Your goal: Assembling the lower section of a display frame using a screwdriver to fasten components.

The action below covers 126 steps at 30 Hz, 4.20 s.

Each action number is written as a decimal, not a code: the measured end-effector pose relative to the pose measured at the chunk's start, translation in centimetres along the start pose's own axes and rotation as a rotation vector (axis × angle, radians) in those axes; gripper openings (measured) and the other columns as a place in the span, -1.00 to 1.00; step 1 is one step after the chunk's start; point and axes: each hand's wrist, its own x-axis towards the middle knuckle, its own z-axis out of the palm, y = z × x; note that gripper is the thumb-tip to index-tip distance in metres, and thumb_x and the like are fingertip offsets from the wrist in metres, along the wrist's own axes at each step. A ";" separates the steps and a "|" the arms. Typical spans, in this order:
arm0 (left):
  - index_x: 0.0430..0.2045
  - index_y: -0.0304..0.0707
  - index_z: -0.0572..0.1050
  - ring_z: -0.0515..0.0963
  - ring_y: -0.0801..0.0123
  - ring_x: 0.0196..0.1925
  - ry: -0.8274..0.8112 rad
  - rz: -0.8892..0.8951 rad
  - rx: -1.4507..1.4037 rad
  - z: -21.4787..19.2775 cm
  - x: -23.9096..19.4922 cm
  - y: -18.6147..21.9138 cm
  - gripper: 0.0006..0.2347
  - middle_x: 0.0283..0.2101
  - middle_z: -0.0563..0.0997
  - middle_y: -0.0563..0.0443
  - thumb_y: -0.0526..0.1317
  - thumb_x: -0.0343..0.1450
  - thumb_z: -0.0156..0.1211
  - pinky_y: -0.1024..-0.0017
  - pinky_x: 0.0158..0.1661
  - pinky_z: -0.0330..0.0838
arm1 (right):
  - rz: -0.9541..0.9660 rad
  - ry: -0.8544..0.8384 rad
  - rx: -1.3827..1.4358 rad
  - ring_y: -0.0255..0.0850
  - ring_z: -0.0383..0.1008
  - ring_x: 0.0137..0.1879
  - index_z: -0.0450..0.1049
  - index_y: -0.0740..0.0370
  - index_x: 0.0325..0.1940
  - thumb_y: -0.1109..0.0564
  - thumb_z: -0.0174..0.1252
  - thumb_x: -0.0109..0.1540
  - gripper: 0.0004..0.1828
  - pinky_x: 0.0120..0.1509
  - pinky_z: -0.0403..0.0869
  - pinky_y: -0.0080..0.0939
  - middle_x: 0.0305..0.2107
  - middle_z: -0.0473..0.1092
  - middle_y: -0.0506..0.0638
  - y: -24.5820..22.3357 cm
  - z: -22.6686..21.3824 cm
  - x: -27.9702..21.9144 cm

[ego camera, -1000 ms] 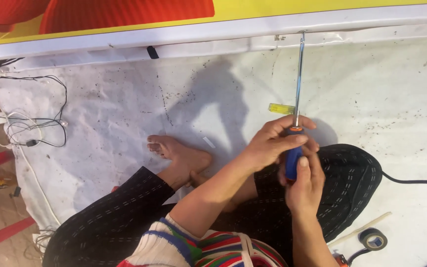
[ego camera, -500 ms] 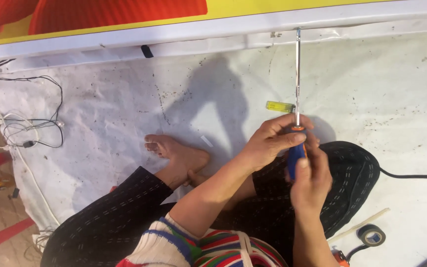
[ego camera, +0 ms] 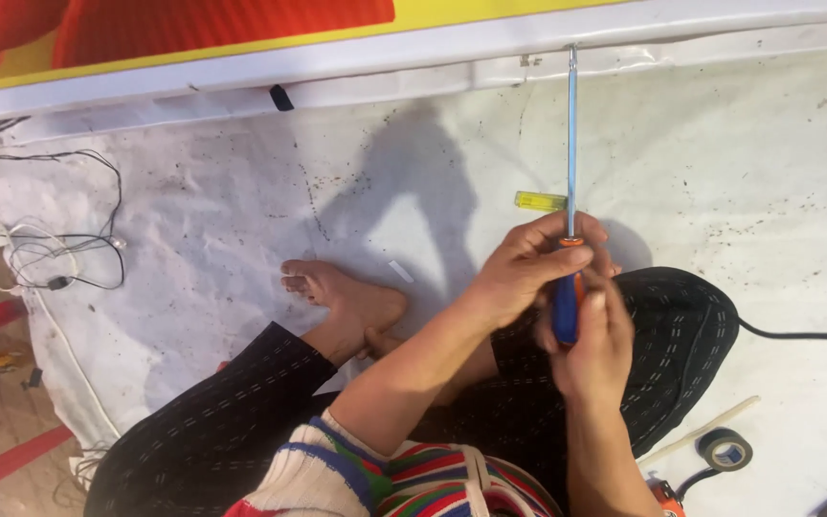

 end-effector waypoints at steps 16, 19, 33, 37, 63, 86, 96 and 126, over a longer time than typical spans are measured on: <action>0.05 -0.40 0.54 0.64 0.28 -0.02 0.072 0.034 0.160 0.8 -0.7 1.5 -0.71 -0.10 0.65 -0.21 -0.25 0.48 0.32 0.31 0.13 0.50 | -0.440 0.215 -0.808 -0.03 0.54 -0.23 0.42 0.21 0.25 -0.18 0.02 0.40 -0.50 -0.17 0.50 -0.10 -0.13 0.52 0.17 -0.9 0.4 -0.2; 0.01 -0.33 0.58 0.64 0.40 -0.04 0.122 0.049 0.164 1.2 -0.5 0.7 -0.74 -0.12 0.67 -0.11 -0.26 0.46 0.35 0.41 0.08 0.52 | -0.676 0.211 -1.205 0.09 0.56 -0.04 0.39 0.33 0.31 -0.21 0.24 0.29 -0.32 0.02 0.53 0.00 0.00 0.47 0.20 -0.6 0.5 -0.1; -0.01 -0.25 0.58 0.60 0.54 -0.06 0.049 0.006 0.183 2.5 -0.8 3.1 -0.78 -0.14 0.64 0.01 -0.21 0.49 0.31 0.62 -0.05 0.51 | -0.172 -0.060 -0.053 -0.16 0.32 -0.69 0.30 0.25 0.22 0.01 -0.01 0.39 -0.62 -0.67 0.30 -0.28 -0.36 0.39 0.34 -2.0 0.9 0.3; -0.15 -0.17 0.60 0.53 0.56 -0.12 0.174 0.041 0.313 2.8 -0.2 1.6 -0.82 -0.26 0.60 0.10 -0.18 0.42 0.38 0.57 -0.02 0.43 | -0.455 0.240 -1.204 0.31 0.55 -0.05 0.28 0.27 0.39 -0.02 0.38 0.21 -0.26 -0.07 0.52 0.24 0.06 0.46 0.30 -2.4 2.2 -1.5; 0.19 -0.16 0.47 0.61 0.54 -0.21 0.006 -0.025 0.248 1.0 -0.5 2.9 -0.71 -0.05 0.67 -0.10 -0.20 0.56 0.16 0.59 -0.23 0.39 | 0.092 -0.204 0.506 -0.41 0.08 -0.73 0.25 0.19 0.20 -0.05 0.08 0.37 -0.59 -0.74 0.16 -0.49 -0.40 0.31 0.22 0.3 0.5 0.8; -0.03 -0.24 0.58 0.68 0.44 -0.18 0.124 0.028 0.333 0.9 -0.3 1.3 -0.77 -0.20 0.67 -0.09 -0.28 0.45 0.34 0.63 -0.22 0.54 | -0.521 0.140 -1.238 0.26 0.56 -0.05 0.38 0.35 0.38 0.09 0.42 0.15 -0.26 -0.01 0.52 0.16 -0.07 0.51 0.33 -2.1 1.2 -0.9; 0.21 -0.19 0.50 0.63 0.30 0.15 -0.017 -0.039 0.179 1.2 -1.2 3.4 -0.70 0.00 0.67 -0.18 -0.17 0.58 0.20 0.37 0.22 0.46 | 0.032 -0.214 0.415 -0.35 0.06 -0.71 0.24 0.20 0.25 0.02 0.13 0.33 -0.55 -0.76 0.16 -0.47 -0.44 0.30 0.27 0.0 -0.4 1.1; 0.28 -0.13 0.41 0.59 -0.08 0.17 -0.037 -0.023 0.609 0.8 -0.8 4.3 -0.59 0.02 0.65 -0.21 -0.12 0.52 0.24 -0.08 0.24 0.43 | -0.440 0.116 -0.809 -0.07 0.49 -0.39 0.28 0.29 0.37 0.13 0.28 0.31 -0.42 -0.35 0.44 -0.14 -0.18 0.52 0.23 -1.3 0.5 -0.8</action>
